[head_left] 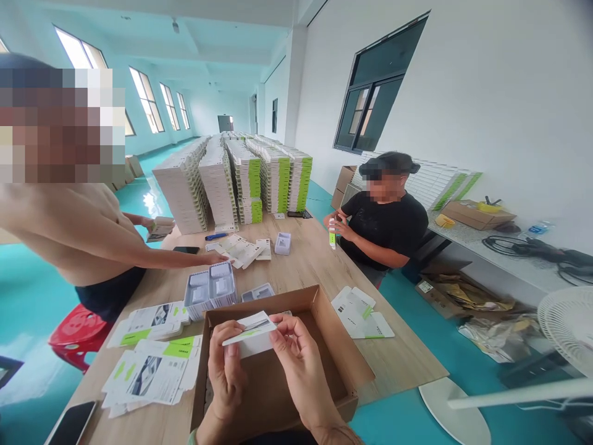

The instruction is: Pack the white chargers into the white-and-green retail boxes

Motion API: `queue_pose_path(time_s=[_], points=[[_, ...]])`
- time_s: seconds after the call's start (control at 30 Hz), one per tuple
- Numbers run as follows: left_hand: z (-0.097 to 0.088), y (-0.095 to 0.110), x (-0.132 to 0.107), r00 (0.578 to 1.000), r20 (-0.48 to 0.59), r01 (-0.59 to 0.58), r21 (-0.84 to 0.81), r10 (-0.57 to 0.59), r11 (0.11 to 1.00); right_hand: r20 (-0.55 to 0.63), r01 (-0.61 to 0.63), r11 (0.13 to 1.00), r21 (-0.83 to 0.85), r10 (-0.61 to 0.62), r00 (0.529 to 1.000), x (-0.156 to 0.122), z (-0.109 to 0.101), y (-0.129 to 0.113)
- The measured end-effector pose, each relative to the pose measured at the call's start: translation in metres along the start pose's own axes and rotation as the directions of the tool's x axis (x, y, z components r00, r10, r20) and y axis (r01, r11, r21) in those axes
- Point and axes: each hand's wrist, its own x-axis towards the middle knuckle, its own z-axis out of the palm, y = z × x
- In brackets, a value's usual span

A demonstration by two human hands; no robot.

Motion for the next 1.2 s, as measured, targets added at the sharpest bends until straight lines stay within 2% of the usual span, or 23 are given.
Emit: queue_pose_path(time_s=[0.07,0.23,0.43,0.6,0.73,0.8,0.87,1.0,1.1,1.17,1.2], points=[[0.003,0.003,-0.001,0.999,0.014,0.029,0.029,-0.029,0.999,-0.046,-0.044,0.996,0.073,0.047,0.998,0.004,0.001,0.002],[0.004,0.001,-0.004,0.990,-0.044,0.137,0.136,-0.132,0.981,0.046,-0.210,0.961,0.182,0.205,0.978,0.016,-0.002,0.003],[0.006,0.001,-0.001,0.970,-0.046,0.245,0.184,-0.240,0.952,0.083,-0.273,0.930,0.245,0.261,0.962,0.018,-0.004,0.004],[0.011,0.003,0.006,0.936,-0.082,0.352,0.187,-0.342,0.917,0.126,-0.221,0.943,0.249,0.194,0.973,0.010,-0.005,0.000],[0.011,-0.003,0.010,0.901,-0.091,0.433,0.200,-0.424,0.879,0.202,-0.034,0.995,0.089,0.015,0.979,-0.001,0.000,-0.001],[0.011,-0.007,0.011,0.883,-0.050,0.466,0.196,-0.466,0.863,0.235,0.020,0.999,-0.046,-0.009,0.972,-0.003,0.001,-0.002],[0.012,-0.009,0.011,0.869,0.028,0.481,0.179,-0.493,0.858,0.207,0.038,0.987,-0.156,-0.005,0.978,-0.002,0.002,-0.003],[0.013,-0.006,-0.001,0.849,0.204,0.468,0.138,-0.488,0.873,0.090,0.027,0.980,-0.196,-0.009,0.996,0.007,-0.002,-0.004],[0.007,-0.001,-0.011,0.778,0.361,0.510,0.116,-0.515,0.852,0.099,0.008,0.991,-0.137,0.006,0.995,0.015,-0.006,-0.007],[-0.001,0.002,-0.012,0.680,0.488,0.582,0.093,-0.547,0.808,0.116,-0.039,0.999,0.002,0.039,0.992,0.020,-0.010,-0.012],[-0.006,0.003,-0.011,0.607,0.557,0.635,0.089,-0.567,0.767,0.128,-0.078,0.994,0.082,0.067,0.990,0.023,-0.012,-0.014]])
